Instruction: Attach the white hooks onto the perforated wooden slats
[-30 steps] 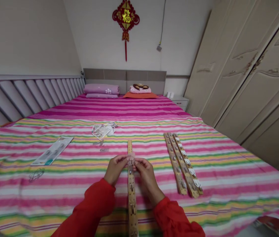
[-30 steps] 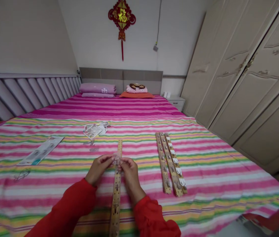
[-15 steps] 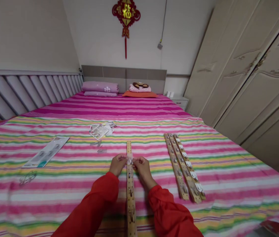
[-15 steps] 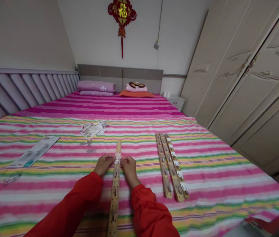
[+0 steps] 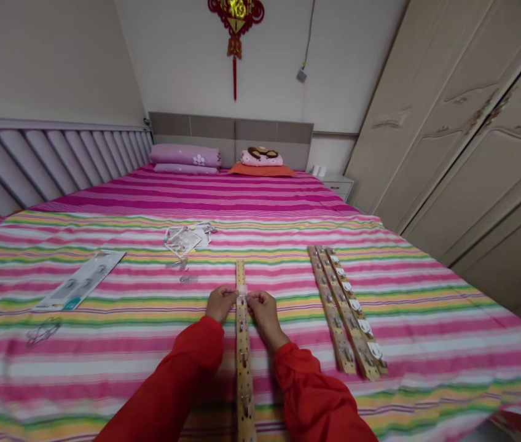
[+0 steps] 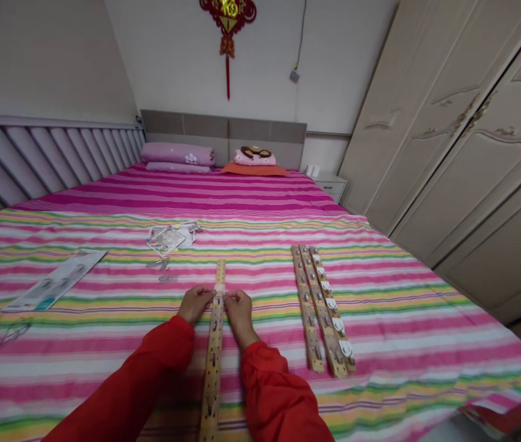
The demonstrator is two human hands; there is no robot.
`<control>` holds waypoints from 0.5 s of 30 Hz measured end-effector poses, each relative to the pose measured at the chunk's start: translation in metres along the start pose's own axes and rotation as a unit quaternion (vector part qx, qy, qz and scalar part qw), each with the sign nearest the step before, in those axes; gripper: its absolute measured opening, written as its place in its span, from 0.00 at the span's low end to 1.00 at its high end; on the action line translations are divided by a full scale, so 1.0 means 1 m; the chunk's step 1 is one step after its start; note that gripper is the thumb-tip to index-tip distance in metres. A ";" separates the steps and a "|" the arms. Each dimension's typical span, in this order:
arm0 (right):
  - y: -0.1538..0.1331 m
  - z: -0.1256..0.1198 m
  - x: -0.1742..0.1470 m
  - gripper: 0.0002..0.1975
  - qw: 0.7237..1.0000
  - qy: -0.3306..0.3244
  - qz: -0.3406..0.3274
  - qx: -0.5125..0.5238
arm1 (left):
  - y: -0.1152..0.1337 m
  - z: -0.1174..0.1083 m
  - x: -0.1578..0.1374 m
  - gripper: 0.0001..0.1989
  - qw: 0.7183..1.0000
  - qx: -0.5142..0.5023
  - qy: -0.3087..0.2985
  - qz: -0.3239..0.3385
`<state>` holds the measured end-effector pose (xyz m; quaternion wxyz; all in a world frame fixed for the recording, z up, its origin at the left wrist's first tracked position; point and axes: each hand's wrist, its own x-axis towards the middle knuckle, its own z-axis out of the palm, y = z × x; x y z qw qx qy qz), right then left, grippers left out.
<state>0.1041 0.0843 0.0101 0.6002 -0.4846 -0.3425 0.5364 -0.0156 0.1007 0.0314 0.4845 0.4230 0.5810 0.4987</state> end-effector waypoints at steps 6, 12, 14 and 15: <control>0.004 -0.001 0.001 0.06 1.000 0.000 0.004 -0.014 | -0.006 0.000 0.004 0.12 1.000 0.007 0.003 -0.005; 0.007 -0.001 0.003 0.06 1.000 0.003 0.009 -0.021 | -0.007 0.001 0.006 0.10 1.000 0.011 0.019 -0.014; 0.008 -0.001 0.004 0.06 1.000 0.003 0.012 -0.020 | -0.006 0.001 0.007 0.10 0.999 0.017 0.023 -0.019; 0.008 -0.001 0.004 0.06 1.000 0.002 0.014 -0.019 | -0.006 0.001 0.007 0.10 0.999 0.021 0.024 -0.024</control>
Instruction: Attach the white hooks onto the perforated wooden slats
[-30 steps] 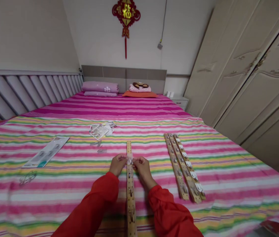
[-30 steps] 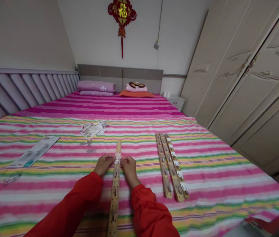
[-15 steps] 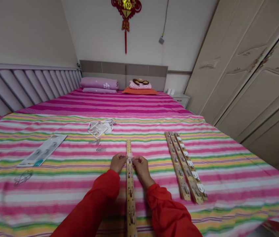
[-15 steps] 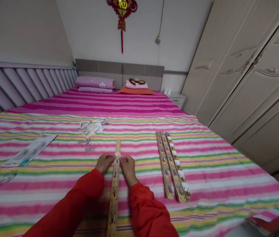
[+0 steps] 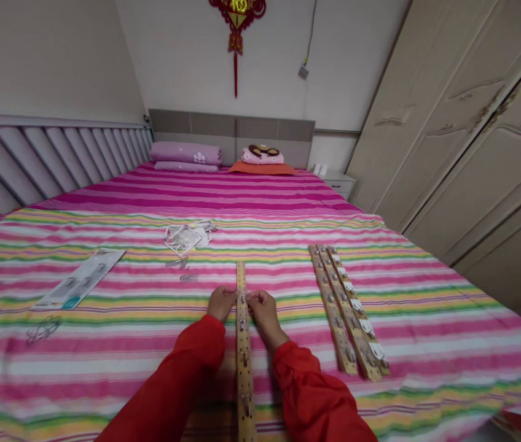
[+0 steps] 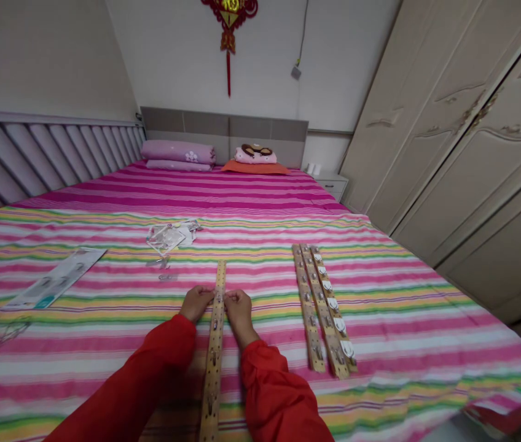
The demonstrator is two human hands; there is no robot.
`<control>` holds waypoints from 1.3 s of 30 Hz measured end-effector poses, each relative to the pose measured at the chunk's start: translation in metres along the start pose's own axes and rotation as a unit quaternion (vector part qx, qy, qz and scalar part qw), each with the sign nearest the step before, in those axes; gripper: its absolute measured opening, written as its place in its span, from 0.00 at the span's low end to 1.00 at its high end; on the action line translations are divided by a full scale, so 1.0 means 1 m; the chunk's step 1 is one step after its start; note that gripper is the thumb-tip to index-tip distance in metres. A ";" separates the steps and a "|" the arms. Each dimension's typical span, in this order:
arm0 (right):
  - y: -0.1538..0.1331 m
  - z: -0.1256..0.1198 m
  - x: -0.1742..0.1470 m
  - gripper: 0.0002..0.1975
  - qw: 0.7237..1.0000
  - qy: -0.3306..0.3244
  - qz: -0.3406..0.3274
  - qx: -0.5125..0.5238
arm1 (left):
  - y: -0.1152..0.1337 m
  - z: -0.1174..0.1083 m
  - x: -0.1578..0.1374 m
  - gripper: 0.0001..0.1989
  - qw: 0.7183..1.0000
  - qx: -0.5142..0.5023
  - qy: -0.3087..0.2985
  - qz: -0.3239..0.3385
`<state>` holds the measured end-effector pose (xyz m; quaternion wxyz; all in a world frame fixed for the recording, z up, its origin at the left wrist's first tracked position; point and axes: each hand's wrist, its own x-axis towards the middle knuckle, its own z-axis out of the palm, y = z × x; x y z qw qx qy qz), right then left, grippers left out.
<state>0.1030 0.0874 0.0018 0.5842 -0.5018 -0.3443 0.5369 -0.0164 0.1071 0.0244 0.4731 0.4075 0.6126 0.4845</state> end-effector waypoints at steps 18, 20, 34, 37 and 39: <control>-0.009 -0.001 0.001 0.12 0.998 -0.011 0.064 0.015 | 0.005 0.002 0.022 0.15 0.995 0.074 -0.025 -0.055; -0.010 -0.001 0.001 0.13 0.997 -0.008 0.073 0.011 | 0.005 0.002 0.025 0.16 0.994 0.085 -0.023 -0.058; -0.012 -0.004 -0.002 0.12 0.995 -0.029 0.089 0.020 | 0.009 0.002 0.011 0.19 0.994 0.095 0.023 -0.038; -0.010 -0.008 -0.001 0.11 0.995 -0.036 0.081 0.035 | 0.011 -0.019 0.012 0.14 0.994 0.100 0.050 -0.006; -0.008 -0.011 -0.001 0.11 0.995 -0.037 0.076 0.045 | 0.013 -0.044 0.018 0.09 0.989 0.112 0.095 0.024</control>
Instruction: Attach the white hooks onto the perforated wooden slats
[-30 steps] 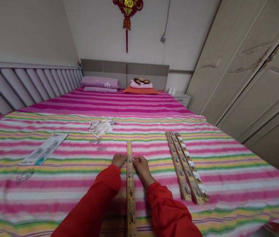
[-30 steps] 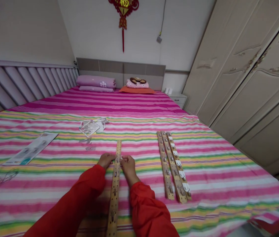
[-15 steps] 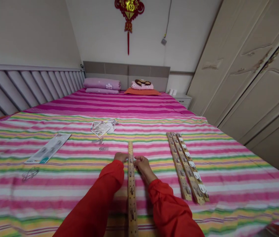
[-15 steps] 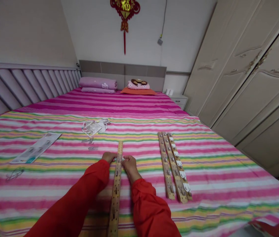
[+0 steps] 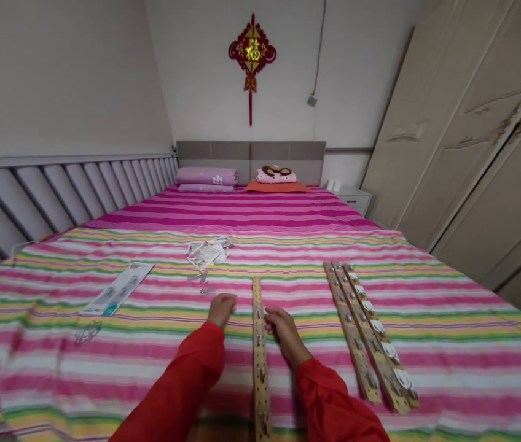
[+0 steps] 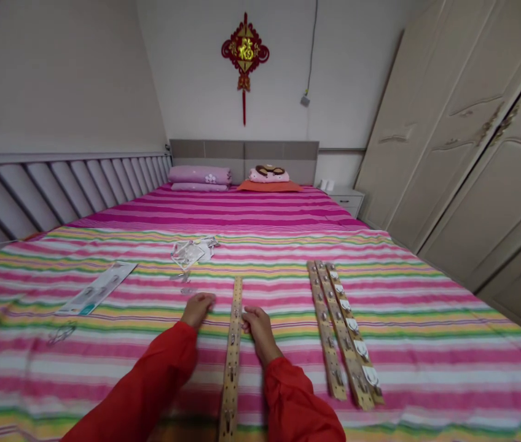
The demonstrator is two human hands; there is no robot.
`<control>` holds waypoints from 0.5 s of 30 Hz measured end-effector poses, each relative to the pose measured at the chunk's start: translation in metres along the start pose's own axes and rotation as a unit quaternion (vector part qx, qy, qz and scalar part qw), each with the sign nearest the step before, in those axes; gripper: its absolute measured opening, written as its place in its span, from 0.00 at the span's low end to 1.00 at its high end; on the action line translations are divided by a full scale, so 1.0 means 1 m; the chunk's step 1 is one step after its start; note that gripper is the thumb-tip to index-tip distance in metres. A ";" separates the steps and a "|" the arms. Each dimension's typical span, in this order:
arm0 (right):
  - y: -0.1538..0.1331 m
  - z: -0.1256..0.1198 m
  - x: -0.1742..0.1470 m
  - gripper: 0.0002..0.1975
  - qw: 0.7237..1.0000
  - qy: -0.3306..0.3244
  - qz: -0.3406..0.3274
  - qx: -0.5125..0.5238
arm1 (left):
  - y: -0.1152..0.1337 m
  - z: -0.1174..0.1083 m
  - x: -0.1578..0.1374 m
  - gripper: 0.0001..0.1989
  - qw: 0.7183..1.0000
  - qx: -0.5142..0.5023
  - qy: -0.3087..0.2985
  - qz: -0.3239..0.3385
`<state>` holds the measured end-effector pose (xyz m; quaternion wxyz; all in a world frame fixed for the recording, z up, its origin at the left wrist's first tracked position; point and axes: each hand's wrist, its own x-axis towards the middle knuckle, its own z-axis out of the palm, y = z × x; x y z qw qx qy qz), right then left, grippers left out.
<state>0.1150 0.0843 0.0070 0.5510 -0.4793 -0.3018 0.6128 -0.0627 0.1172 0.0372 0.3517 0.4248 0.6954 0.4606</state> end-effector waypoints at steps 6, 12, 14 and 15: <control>0.006 -0.004 0.001 0.11 0.999 -0.003 -0.017 0.027 | -0.009 -0.068 0.040 0.07 0.983 0.067 0.164 0.037; 0.006 -0.005 0.000 0.11 0.998 -0.013 -0.031 0.048 | -0.009 -0.073 0.055 0.02 0.981 0.122 0.140 0.058; 0.005 -0.005 -0.001 0.11 0.998 -0.013 -0.032 0.054 | -0.009 -0.071 0.054 0.02 0.980 0.130 0.132 0.067; 0.005 -0.005 -0.001 0.11 0.998 -0.013 -0.033 0.057 | -0.008 -0.071 0.053 0.01 0.980 0.131 0.130 0.072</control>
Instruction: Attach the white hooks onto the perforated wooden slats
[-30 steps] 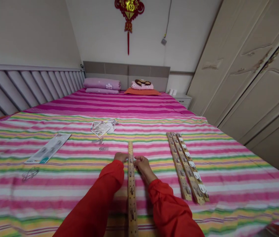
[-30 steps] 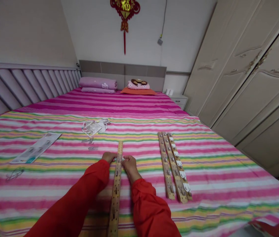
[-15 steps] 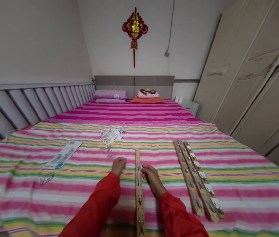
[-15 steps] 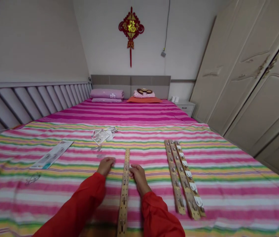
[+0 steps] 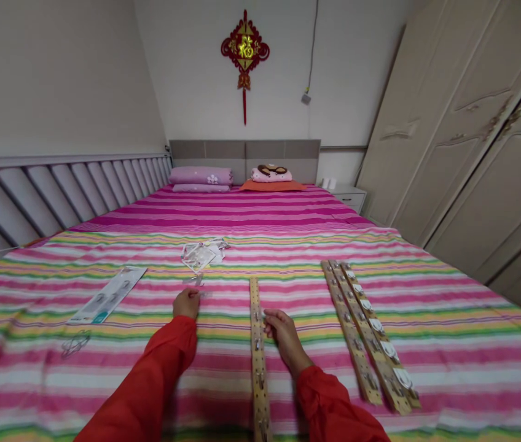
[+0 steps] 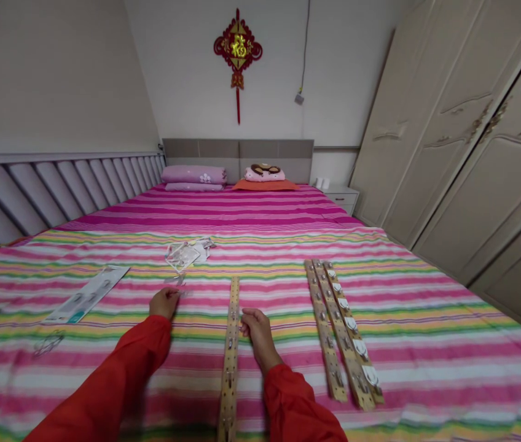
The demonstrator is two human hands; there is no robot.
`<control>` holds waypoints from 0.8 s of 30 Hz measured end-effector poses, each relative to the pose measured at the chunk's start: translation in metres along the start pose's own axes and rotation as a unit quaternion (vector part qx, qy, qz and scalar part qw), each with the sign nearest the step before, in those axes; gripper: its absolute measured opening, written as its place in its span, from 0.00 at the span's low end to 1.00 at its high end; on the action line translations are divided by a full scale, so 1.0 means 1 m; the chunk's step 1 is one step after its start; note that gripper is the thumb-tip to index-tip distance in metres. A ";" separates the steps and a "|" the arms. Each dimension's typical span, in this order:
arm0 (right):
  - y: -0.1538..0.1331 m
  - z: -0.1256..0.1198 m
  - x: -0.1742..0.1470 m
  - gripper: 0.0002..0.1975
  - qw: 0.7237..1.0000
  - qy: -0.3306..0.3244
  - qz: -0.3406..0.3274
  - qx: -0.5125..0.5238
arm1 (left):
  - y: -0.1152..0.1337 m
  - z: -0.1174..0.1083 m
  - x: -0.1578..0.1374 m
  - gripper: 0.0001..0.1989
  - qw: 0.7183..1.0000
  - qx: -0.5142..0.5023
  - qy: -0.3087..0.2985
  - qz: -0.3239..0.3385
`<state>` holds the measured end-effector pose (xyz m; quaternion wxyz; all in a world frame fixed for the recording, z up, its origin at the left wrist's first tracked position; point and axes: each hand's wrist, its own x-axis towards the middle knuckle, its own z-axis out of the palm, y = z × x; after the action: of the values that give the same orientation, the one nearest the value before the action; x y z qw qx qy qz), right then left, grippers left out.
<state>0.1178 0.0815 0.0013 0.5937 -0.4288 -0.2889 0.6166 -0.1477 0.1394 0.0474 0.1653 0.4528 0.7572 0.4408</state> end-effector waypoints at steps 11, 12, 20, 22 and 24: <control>-0.009 0.004 -0.011 0.13 0.999 0.005 -0.034 0.025 | 0.048 -0.020 -0.052 0.13 0.977 -0.165 -0.137 0.013; -0.013 0.007 -0.014 0.13 0.999 0.003 -0.043 0.019 | 0.054 -0.021 -0.058 0.14 0.972 -0.173 -0.159 0.005; -0.051 0.030 -0.038 0.19 0.989 -0.066 -0.115 -0.069 | 0.083 -0.015 -0.094 0.13 0.932 -0.203 -0.299 -0.017; -0.052 0.030 -0.039 0.19 0.994 -0.063 -0.078 -0.040 | 0.086 -0.012 -0.100 0.14 0.928 -0.217 -0.301 0.002; -0.049 0.028 -0.039 0.20 0.999 -0.044 -0.023 0.004 | 0.089 -0.010 -0.106 0.15 0.929 -0.221 -0.292 0.047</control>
<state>0.1141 0.0542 0.0638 0.5963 -0.3917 -0.3221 0.6223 -0.0493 0.0642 0.1093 0.4537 0.5485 0.5369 0.4527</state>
